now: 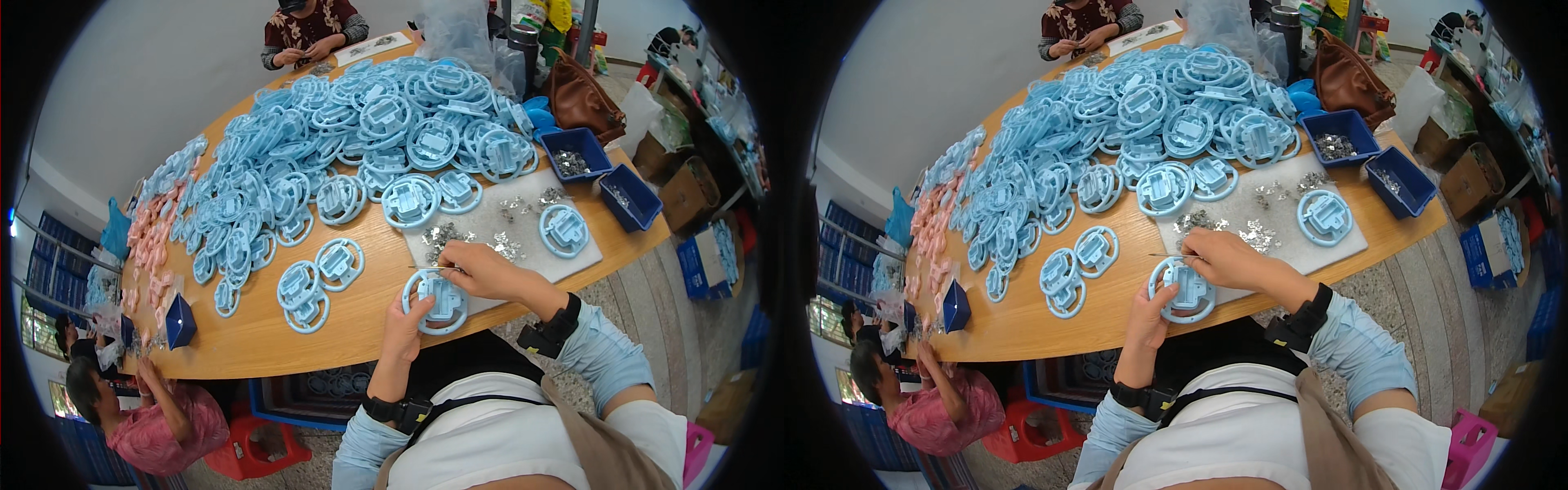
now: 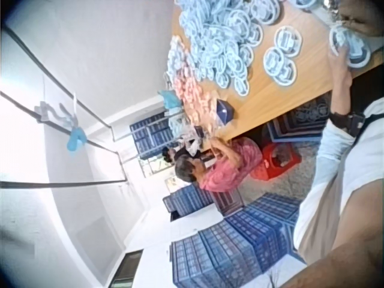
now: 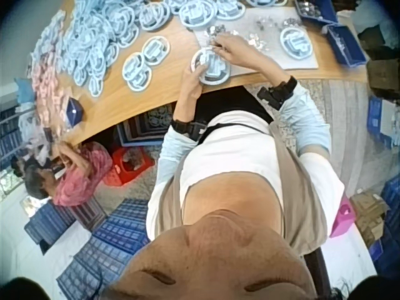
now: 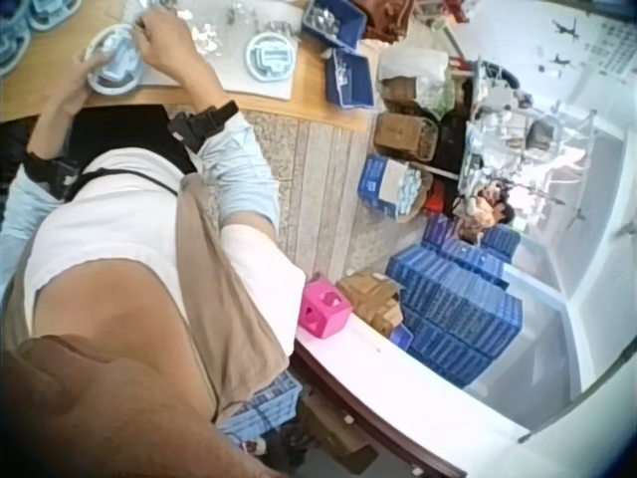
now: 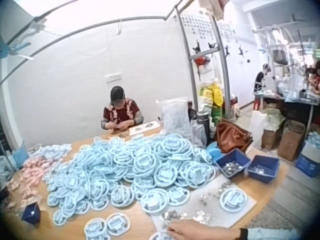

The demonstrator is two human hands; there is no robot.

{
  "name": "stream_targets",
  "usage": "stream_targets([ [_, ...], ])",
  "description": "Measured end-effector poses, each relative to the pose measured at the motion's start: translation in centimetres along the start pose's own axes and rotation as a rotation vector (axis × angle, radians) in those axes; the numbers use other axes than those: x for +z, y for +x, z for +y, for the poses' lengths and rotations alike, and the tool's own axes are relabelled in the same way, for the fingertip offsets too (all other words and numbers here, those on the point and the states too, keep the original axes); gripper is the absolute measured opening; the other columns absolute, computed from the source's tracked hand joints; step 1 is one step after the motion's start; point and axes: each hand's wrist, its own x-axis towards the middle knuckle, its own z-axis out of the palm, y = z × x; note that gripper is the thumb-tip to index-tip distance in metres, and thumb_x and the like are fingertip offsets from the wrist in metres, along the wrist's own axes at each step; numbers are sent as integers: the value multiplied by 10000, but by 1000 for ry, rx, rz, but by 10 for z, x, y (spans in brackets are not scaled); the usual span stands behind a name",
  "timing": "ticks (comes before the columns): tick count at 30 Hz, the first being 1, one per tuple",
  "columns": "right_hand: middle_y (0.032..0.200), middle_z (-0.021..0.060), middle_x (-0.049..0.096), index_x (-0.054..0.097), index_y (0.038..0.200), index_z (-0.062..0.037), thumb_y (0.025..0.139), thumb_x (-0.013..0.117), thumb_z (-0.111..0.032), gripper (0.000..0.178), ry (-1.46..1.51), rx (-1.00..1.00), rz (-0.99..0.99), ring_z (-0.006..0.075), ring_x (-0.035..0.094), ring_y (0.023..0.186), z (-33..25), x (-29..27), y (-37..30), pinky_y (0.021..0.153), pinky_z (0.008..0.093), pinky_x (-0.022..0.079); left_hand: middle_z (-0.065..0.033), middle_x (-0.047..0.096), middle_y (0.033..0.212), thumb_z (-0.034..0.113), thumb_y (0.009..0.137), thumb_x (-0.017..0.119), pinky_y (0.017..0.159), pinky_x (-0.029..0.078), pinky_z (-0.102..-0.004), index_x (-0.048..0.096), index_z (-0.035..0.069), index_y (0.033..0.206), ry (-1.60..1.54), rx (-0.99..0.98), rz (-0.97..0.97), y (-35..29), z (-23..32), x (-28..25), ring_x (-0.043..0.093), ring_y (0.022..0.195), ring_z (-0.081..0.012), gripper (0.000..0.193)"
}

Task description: Assemble small plastic pieces into circular frames at a manufacturing workstation.

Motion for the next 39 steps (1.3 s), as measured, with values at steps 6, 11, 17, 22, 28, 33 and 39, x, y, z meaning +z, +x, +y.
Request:
stream_targets([
  [6,816,131,525,518,849,-15,790,562,-114,124,-73,-44,-106,318,540,722,-3,-7,4,627,392,421,-67,590,972,55,768,615,704,517,-262,500,-9,1110,54,10,7,-1,0,-3,586,869,-135,366],
  [11,838,135,517,513,842,-11,801,547,-124,124,-134,-73,-197,334,540,735,-5,-4,6,632,407,424,-69,590,943,56,773,606,598,552,-280,505,-7,1096,44,-10,3,-2,2,-3,597,785,-128,344],
  [17,846,132,515,521,843,-14,795,546,-121,120,-238,-47,-225,336,547,742,-5,1,6,640,414,428,-61,588,922,46,773,604,612,541,-269,517,-17,1076,47,-7,-10,-2,-2,-3,597,781,-129,322],
  [22,831,128,544,564,811,-11,767,574,-94,94,-171,-67,-123,304,558,739,-8,9,7,642,374,441,-71,581,936,40,767,592,644,532,-269,520,-19,1068,18,-37,3,-3,-1,-6,592,813,-138,316],
  [28,836,127,572,613,843,-19,735,601,-83,125,136,9,28,238,565,676,13,25,1,609,305,448,-76,569,956,36,762,574,666,536,-286,498,-12,1098,-40,-63,-2,-3,0,-6,592,839,-152,348],
  [33,893,127,561,622,908,-42,729,613,-132,201,-11,43,120,239,581,685,-8,27,-15,583,310,456,-74,559,978,28,761,566,700,542,-319,489,-6,1108,-57,-63,6,-1,-4,-10,589,850,-164,357],
  [39,982,124,541,626,1010,-78,733,620,-188,298,-177,35,137,267,596,738,-9,32,-24,620,335,470,-79,560,1023,21,750,569,762,524,-352,478,26,1119,-98,-52,1,1,-5,-13,586,906,-183,380],
])
